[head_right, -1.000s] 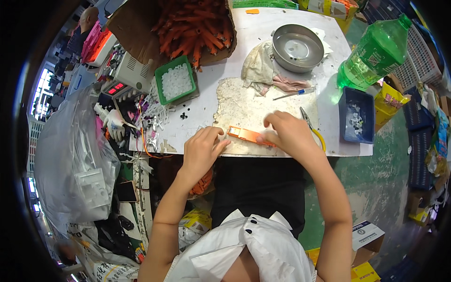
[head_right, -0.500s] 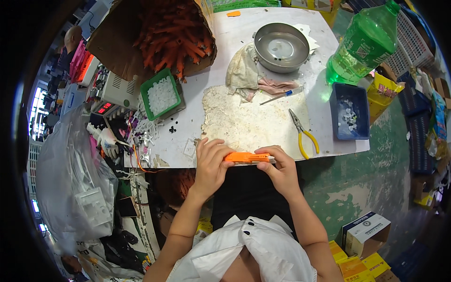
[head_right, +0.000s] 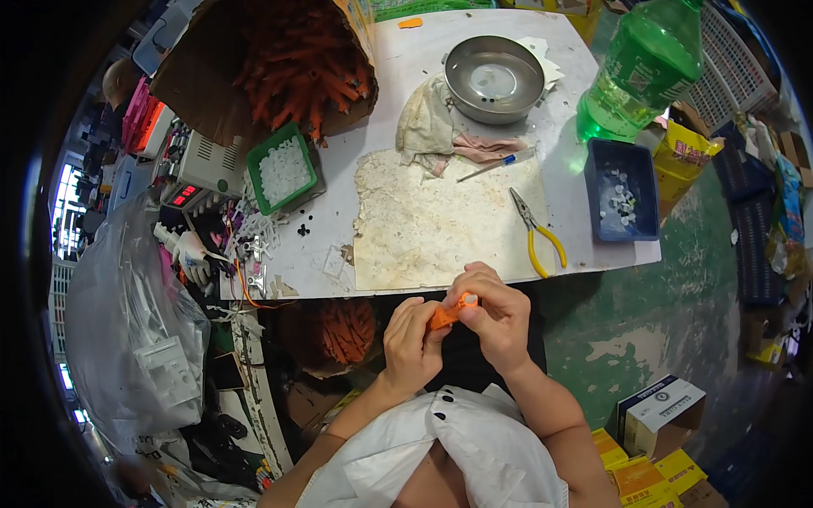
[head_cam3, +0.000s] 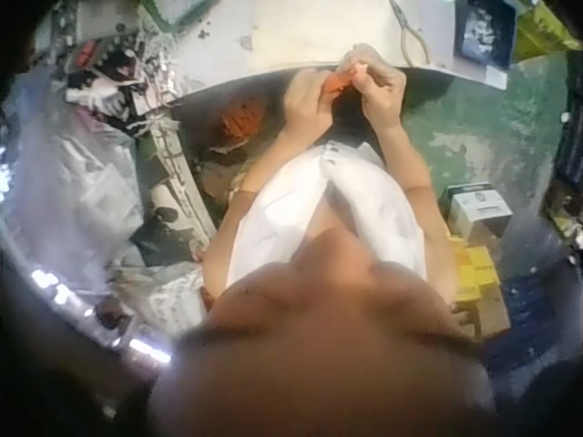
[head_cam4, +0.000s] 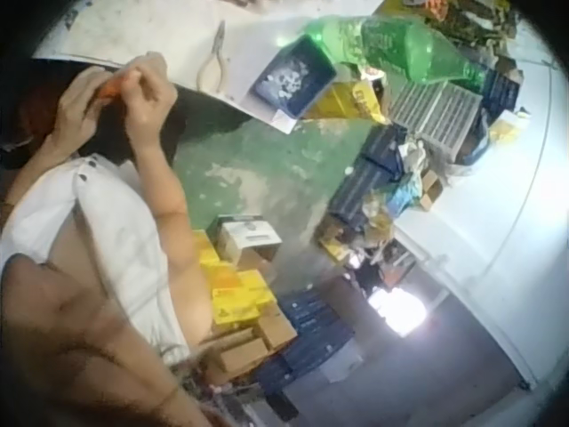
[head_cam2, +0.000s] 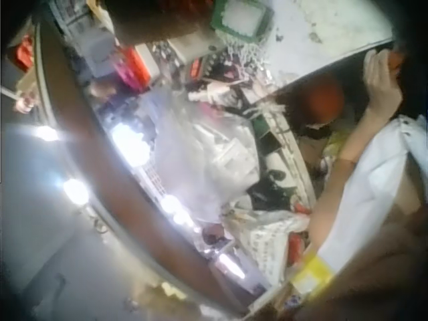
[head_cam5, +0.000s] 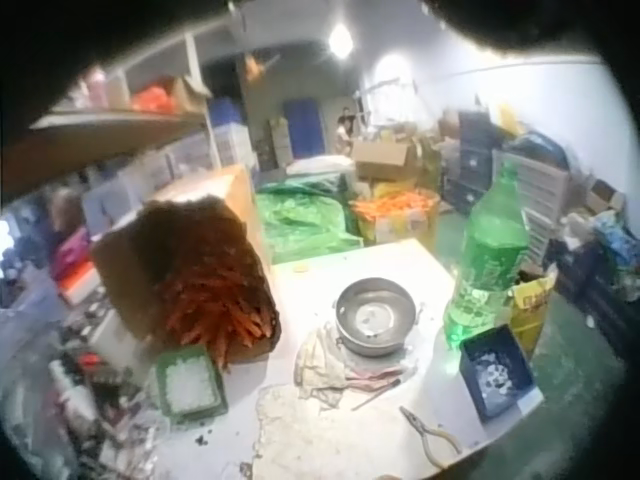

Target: The person assembles small orange plastic components at a cluttered workbench. They insert small white and black pieces into the orange housing, use a screwdriver to tighten internal screws, and use pliers to adjust or remove parts. The person repeatedly handles the orange device, opening and closing it to fit the internal components.

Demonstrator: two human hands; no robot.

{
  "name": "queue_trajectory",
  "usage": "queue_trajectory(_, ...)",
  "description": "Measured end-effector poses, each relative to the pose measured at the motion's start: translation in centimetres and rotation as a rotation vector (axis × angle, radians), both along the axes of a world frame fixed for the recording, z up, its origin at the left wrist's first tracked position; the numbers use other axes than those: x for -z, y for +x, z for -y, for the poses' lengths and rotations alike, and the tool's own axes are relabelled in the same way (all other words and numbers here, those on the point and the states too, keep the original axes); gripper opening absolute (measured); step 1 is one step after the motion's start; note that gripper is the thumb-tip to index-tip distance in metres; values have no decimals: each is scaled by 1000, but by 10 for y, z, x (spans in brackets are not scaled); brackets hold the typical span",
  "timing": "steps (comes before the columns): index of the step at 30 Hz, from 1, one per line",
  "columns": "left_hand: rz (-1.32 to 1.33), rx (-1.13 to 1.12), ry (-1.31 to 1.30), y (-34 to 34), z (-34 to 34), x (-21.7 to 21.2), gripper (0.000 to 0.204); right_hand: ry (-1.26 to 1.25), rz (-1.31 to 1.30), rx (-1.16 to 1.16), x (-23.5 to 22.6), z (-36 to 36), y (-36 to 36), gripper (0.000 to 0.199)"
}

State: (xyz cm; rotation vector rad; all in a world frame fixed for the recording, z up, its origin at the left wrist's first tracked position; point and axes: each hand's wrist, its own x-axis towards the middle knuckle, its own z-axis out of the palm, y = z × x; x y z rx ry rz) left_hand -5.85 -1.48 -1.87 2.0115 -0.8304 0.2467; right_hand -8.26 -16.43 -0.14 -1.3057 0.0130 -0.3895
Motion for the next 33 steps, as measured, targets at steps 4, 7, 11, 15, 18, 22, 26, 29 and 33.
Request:
queue_trajectory(4,15,-85,27,5,6,5,23,28,-70,-83,6,4,12,31)
queue_trajectory(7,93,-121,18,14,2,5,18,-68,-80,-147,-9,4,14,27)
queue_trajectory(11,205,-110,73,17,-6,-1,16,-76,27,-91,-15,-1,5,31)
queue_trajectory(15,189,-75,87,7,-2,-12,17,-90,70,-5,-8,1,-5,36)
queue_trajectory(18,99,-56,77,0,1,-11,19,44,15,16,-4,-2,-5,38)
queue_trajectory(22,-14,-38,60,3,0,-8,22,153,-135,-39,-6,3,5,31)
queue_trajectory(26,-232,39,7,11,-3,-17,33,-46,-134,-33,-14,3,9,28)
queue_trajectory(29,-844,275,-297,7,-12,-8,43,15,-198,-104,-19,10,12,30)
queue_trajectory(33,-1341,646,-445,23,-20,-6,52,53,-254,-244,-28,12,18,33)
